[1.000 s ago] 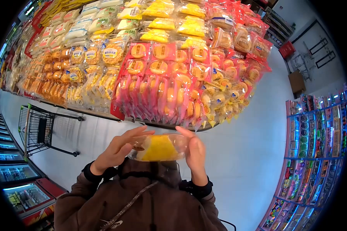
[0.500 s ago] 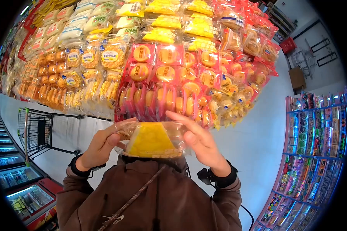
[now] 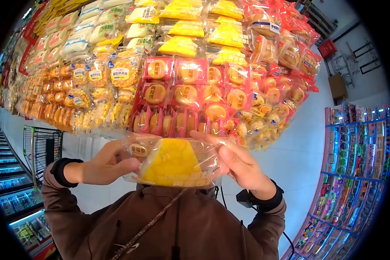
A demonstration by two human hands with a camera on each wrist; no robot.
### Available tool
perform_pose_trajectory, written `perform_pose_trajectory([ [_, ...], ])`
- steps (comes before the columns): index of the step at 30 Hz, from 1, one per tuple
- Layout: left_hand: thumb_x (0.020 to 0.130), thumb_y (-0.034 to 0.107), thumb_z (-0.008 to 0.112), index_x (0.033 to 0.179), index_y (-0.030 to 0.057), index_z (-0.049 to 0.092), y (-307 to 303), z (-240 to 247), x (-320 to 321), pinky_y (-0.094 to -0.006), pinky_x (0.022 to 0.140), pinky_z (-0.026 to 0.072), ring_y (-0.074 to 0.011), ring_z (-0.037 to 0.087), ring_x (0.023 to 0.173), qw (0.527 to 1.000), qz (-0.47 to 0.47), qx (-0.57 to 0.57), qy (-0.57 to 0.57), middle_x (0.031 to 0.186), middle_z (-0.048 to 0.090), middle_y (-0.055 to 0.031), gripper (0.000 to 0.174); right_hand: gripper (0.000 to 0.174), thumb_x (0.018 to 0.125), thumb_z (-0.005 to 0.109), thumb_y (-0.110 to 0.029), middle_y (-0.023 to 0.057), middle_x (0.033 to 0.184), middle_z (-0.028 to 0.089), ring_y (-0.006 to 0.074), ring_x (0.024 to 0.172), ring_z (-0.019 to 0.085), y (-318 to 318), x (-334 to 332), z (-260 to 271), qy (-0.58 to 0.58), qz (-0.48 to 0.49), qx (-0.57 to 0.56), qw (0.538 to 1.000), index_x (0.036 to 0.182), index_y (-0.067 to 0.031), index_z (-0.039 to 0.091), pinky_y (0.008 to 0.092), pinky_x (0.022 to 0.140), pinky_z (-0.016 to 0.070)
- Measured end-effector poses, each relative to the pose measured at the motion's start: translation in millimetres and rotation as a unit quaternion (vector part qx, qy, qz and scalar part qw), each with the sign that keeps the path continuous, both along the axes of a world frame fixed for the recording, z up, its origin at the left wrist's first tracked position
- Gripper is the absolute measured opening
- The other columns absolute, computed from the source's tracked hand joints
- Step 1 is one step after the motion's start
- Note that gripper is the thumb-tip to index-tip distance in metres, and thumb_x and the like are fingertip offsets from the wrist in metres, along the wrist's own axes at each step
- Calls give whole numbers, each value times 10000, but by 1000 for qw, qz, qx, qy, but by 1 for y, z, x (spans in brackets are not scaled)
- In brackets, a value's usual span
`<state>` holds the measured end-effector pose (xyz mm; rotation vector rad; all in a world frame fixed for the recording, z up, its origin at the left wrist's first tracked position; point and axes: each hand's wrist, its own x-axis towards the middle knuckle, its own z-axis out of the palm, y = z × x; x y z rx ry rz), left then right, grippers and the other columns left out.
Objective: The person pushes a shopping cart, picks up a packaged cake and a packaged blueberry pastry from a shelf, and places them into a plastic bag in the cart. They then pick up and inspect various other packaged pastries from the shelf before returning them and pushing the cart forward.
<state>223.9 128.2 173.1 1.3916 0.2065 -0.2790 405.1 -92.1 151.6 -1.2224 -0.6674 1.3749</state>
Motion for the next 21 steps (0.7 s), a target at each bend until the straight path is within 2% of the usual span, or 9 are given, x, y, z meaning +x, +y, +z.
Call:
perform_pose_trajectory([
  [3,842,191,608,1264,13,391,-7,10,19,-254,876,411,-111,463,1077,999,15,11,30,1162,500,-68,507,603,959,286,-386,147,1264,454,178,1123,470,-6,22,5,-29,27,-23,999,1330,88,259,264,877,414],
  [5,798,200,670,1225,6,425,-13,24,34,-252,874,411,-105,460,1078,997,49,-12,59,1134,511,-52,529,607,959,282,-384,152,1271,446,180,1149,450,2,25,14,-19,-1,42,999,1331,93,246,268,898,401],
  [8,823,39,606,1263,0,373,-25,11,53,-272,870,452,-132,529,1028,996,76,-24,31,1182,521,-80,500,612,956,298,-378,164,1284,431,192,1191,414,-4,40,11,24,-26,50,998,1343,88,213,282,933,381],
  [11,826,29,597,1255,0,387,-32,8,74,-274,873,452,-135,539,1016,996,84,26,19,1151,544,-84,479,606,950,320,-375,184,1283,427,246,1170,451,-13,57,7,68,-71,71,993,1351,64,200,340,931,411],
  [14,806,172,658,1178,-7,470,-31,28,101,-236,733,468,-92,541,886,988,156,-10,5,991,575,-38,454,594,943,343,-366,221,1282,417,333,1122,493,-32,85,-11,114,-82,127,982,1355,38,201,411,896,451],
  [15,809,204,654,1168,3,491,-21,23,112,-211,619,448,-78,541,771,983,174,47,-26,918,579,-39,443,593,936,358,-373,239,1278,411,356,1088,510,-35,90,-11,94,-109,122,982,1346,32,224,421,850,477],
  [17,801,246,659,1178,27,493,8,32,134,-193,549,394,-63,490,671,967,219,124,37,850,560,-22,467,591,920,388,-389,275,1272,398,402,1021,545,-39,98,-12,53,-163,113,979,1330,19,270,443,757,528],
  [19,785,299,668,1190,49,496,35,30,164,-177,516,347,-55,435,614,939,271,206,-55,801,524,8,506,579,915,409,-353,295,1247,414,415,1013,545,-48,106,-19,61,-179,120,975,1321,38,275,417,762,529],
  [21,760,343,683,1185,23,496,69,24,201,-198,533,365,-65,433,620,941,252,193,-121,877,553,-18,564,571,910,425,-334,294,1237,425,412,1005,550,-56,112,-26,64,-186,121,973,1314,44,285,418,763,527],
])
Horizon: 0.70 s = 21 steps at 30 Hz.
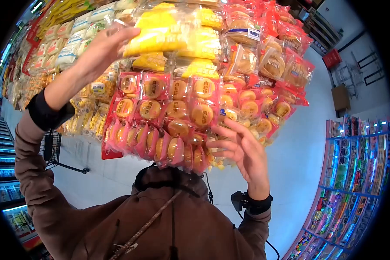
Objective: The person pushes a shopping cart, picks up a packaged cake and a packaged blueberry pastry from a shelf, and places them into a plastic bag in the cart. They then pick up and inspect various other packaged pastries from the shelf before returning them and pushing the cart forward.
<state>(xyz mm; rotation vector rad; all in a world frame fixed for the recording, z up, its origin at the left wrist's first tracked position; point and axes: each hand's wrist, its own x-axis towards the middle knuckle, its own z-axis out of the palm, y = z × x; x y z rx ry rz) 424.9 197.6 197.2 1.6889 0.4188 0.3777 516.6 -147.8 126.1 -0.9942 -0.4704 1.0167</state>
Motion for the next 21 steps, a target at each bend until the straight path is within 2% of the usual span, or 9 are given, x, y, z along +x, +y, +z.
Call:
perform_pose_trajectory([
  [2,738,355,698,1175,3,499,-3,6,31,-222,574,396,-76,466,661,998,50,47,-13,963,567,-57,596,558,903,440,-318,296,1227,433,408,997,555,-5,4,-4,-9,-3,4,1000,1298,53,307,414,762,526],
  [4,755,425,656,1297,22,372,8,5,60,-426,1053,205,-205,299,1260,994,-6,79,80,1348,359,-121,733,543,898,450,-308,297,1220,439,401,985,562,-10,8,-9,-19,-8,7,1000,1280,59,329,410,759,525],
  [7,762,393,660,1275,14,402,24,-20,110,-383,1023,280,-219,364,1215,992,42,84,85,1328,376,-131,687,516,900,445,-298,295,1218,440,395,982,565,-21,14,-18,-28,-11,13,999,1258,62,358,406,766,514],
  [9,781,385,633,1261,29,422,27,-27,126,-363,1002,304,-213,394,1185,993,29,77,87,1291,410,-131,634,492,908,423,-286,290,1226,437,398,1006,553,-28,19,-22,-28,0,21,999,1253,60,369,408,794,493],
  [11,800,378,606,1246,43,441,29,-29,137,-344,981,327,-207,425,1155,994,9,70,82,1253,443,-131,582,499,898,445,-292,289,1206,453,388,961,575,-31,19,-23,-25,-27,14,999,1241,63,372,399,758,515],
  [13,819,371,580,1232,57,461,25,-25,134,-325,960,351,-201,455,1125,996,-25,66,61,1216,476,-130,532,504,892,456,-294,288,1195,462,383,937,586,-35,21,-25,-21,-41,14,999,1235,65,373,393,740,526],
  [17,858,356,526,1203,85,500,12,-10,95,-286,918,398,-189,516,1065,982,-165,72,-49,1141,543,-129,440,508,890,458,-295,285,1193,465,377,936,588,-39,26,-31,-14,-43,18,999,1235,67,371,386,741,526],
  [18,853,357,545,1185,49,510,13,-12,99,-297,889,424,-183,546,1020,982,-158,84,-55,1079,582,-120,454,510,889,459,-296,284,1193,465,375,936,589,-39,27,-32,-13,-43,15,999,1235,68,371,384,741,526],
  [21,762,355,681,1262,-14,409,37,-39,170,-349,991,342,-225,412,1176,988,-4,56,145,1330,375,-145,678,517,889,458,-306,278,1190,471,366,933,592,-37,29,-34,-11,-32,12,999,1235,67,370,375,738,523],
])
